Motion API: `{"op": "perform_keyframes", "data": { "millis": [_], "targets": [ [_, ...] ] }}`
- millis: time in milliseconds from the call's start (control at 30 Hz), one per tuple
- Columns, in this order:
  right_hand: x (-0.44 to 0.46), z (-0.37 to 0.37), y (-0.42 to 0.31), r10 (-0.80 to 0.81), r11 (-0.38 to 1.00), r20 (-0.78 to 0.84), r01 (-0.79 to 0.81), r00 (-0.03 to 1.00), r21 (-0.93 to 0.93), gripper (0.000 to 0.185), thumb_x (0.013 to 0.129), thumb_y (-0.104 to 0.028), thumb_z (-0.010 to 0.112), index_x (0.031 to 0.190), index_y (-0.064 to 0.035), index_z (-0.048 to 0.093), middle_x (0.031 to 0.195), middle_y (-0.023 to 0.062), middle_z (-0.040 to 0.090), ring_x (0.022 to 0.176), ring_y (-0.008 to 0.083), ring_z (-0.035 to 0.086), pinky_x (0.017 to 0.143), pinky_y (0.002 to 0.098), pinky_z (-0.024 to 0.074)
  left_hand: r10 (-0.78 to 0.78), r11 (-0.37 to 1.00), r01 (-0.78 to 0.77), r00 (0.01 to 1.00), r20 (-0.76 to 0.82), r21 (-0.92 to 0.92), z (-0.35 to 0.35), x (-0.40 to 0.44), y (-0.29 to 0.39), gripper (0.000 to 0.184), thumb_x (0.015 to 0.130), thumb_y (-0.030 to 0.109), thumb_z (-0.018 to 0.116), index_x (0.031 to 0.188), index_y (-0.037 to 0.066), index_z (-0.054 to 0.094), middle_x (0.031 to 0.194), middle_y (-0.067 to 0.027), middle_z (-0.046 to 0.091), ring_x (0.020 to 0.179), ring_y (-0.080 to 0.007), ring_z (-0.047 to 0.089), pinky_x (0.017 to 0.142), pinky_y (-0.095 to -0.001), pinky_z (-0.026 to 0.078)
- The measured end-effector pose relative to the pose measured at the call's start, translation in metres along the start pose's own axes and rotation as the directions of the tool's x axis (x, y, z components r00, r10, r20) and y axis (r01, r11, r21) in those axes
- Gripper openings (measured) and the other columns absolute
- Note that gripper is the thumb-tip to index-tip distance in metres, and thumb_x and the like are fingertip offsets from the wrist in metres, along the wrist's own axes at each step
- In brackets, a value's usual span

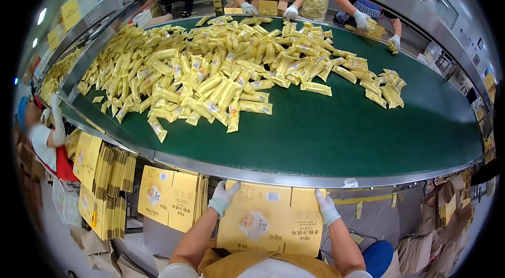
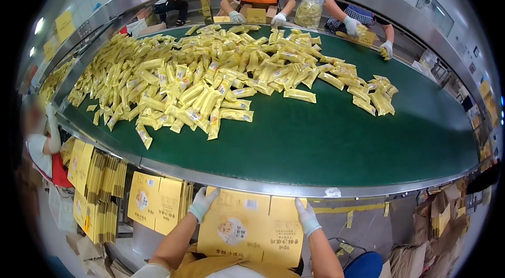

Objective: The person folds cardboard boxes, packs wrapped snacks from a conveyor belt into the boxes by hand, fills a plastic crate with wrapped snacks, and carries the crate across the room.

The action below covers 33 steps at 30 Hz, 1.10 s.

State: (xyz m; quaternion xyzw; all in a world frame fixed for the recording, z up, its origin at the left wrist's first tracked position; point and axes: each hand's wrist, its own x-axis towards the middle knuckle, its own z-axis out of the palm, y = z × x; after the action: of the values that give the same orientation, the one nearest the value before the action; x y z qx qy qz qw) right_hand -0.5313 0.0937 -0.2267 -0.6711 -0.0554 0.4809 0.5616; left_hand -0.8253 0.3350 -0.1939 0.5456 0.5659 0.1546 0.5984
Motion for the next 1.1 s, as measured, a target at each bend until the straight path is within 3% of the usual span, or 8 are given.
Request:
{"op": "perform_keyframes", "data": {
  "millis": [633, 733, 767, 833, 900, 933, 1000, 1100],
  "targets": [
    [0.005, 0.020, 0.008, -0.254, 0.959, 0.001, 0.252, 0.967, -0.128, 0.056, 0.096, -0.042, 0.064, 0.124, 0.0066, 0.059, 0.113, 0.0119, 0.067, 0.100, 0.0179, 0.062, 0.089, 0.0327, 0.0486, 0.057, 0.998, -0.056, 0.997, -0.055, 0.008, -0.024, 0.000, -0.003, 0.073, 0.081, 0.050, 0.077, 0.123, -0.007, 0.060, 0.111, -0.0189, 0.069, 0.099, -0.0262, 0.067, 0.086, -0.0376, 0.052],
    [-0.003, 0.023, 0.008, -0.200, 0.971, -0.051, 0.190, 0.979, -0.146, 0.059, 0.094, -0.043, 0.066, 0.123, 0.0072, 0.060, 0.113, 0.0127, 0.068, 0.099, 0.0187, 0.063, 0.088, 0.0330, 0.0493, 0.278, 0.889, -0.101, 0.894, -0.352, 0.446, -0.010, -0.028, 0.010, 0.071, 0.081, 0.050, 0.076, 0.121, -0.006, 0.061, 0.110, -0.0208, 0.068, 0.100, -0.0300, 0.066, 0.089, -0.0402, 0.051],
    [-0.010, 0.023, 0.006, -0.148, 0.977, -0.042, 0.140, 0.988, -0.161, 0.059, 0.093, -0.043, 0.068, 0.123, 0.0074, 0.060, 0.113, 0.0132, 0.068, 0.099, 0.0191, 0.063, 0.087, 0.0333, 0.0497, 0.589, 0.697, -0.314, 0.763, -0.265, 0.645, -0.010, -0.052, 0.026, 0.068, 0.079, 0.048, 0.077, 0.122, -0.003, 0.061, 0.112, -0.0212, 0.066, 0.102, -0.0322, 0.064, 0.091, -0.0409, 0.050],
    [-0.028, 0.021, 0.008, -0.035, 0.981, -0.033, 0.028, 0.999, -0.193, 0.060, 0.091, -0.043, 0.070, 0.122, 0.0079, 0.061, 0.112, 0.0140, 0.068, 0.099, 0.0198, 0.064, 0.086, 0.0338, 0.0503, 0.696, 0.440, -0.602, 0.697, 0.170, 0.666, -0.001, -0.102, 0.044, 0.065, 0.076, 0.044, 0.078, 0.123, 0.003, 0.061, 0.116, -0.0203, 0.064, 0.106, -0.0352, 0.061, 0.092, -0.0407, 0.049],
    [-0.024, 0.018, 0.022, -0.041, 0.993, -0.019, 0.039, 0.999, -0.111, 0.060, 0.089, -0.042, 0.073, 0.121, 0.0081, 0.062, 0.112, 0.0144, 0.068, 0.098, 0.0200, 0.064, 0.085, 0.0342, 0.0509, 0.410, 0.542, -0.765, 0.602, 0.686, 0.347, 0.015, -0.151, 0.030, 0.057, 0.077, 0.035, 0.076, 0.125, 0.008, 0.061, 0.116, -0.0184, 0.062, 0.108, -0.0351, 0.059, 0.094, -0.0407, 0.048],
    [-0.022, 0.017, 0.026, -0.051, 0.996, -0.012, 0.050, 0.999, -0.070, 0.061, 0.088, -0.042, 0.074, 0.121, 0.0082, 0.062, 0.112, 0.0146, 0.068, 0.097, 0.0201, 0.065, 0.085, 0.0343, 0.0511, 0.297, 0.589, -0.788, 0.417, 0.859, 0.178, 0.021, -0.171, 0.018, 0.050, 0.080, 0.027, 0.074, 0.126, 0.011, 0.061, 0.114, -0.0177, 0.062, 0.109, -0.0342, 0.059, 0.096, -0.0416, 0.047],
    [-0.024, 0.018, 0.024, -0.074, 0.995, -0.037, 0.071, 0.997, -0.073, 0.060, 0.088, -0.040, 0.075, 0.121, 0.0086, 0.062, 0.112, 0.0145, 0.068, 0.096, 0.0200, 0.065, 0.083, 0.0345, 0.0516, 0.208, 0.621, -0.784, 0.159, 0.965, -0.004, 0.037, -0.166, -0.051, 0.038, 0.089, 0.023, 0.064, 0.125, 0.015, 0.061, 0.109, -0.0145, 0.063, 0.108, -0.0333, 0.059, 0.095, -0.0396, 0.048],
    [-0.031, 0.024, 0.017, -0.070, 0.997, -0.038, 0.068, 0.997, -0.046, 0.060, 0.087, -0.040, 0.076, 0.120, 0.0088, 0.062, 0.111, 0.0140, 0.069, 0.093, 0.0196, 0.066, 0.082, 0.0345, 0.0524, 0.056, 0.363, -0.917, 0.197, 0.979, 0.164, 0.029, -0.185, -0.033, 0.026, 0.094, 0.019, 0.053, 0.118, 0.016, 0.062, 0.117, -0.0122, 0.064, 0.106, -0.0315, 0.062, 0.090, -0.0430, 0.050]
  ]
}}
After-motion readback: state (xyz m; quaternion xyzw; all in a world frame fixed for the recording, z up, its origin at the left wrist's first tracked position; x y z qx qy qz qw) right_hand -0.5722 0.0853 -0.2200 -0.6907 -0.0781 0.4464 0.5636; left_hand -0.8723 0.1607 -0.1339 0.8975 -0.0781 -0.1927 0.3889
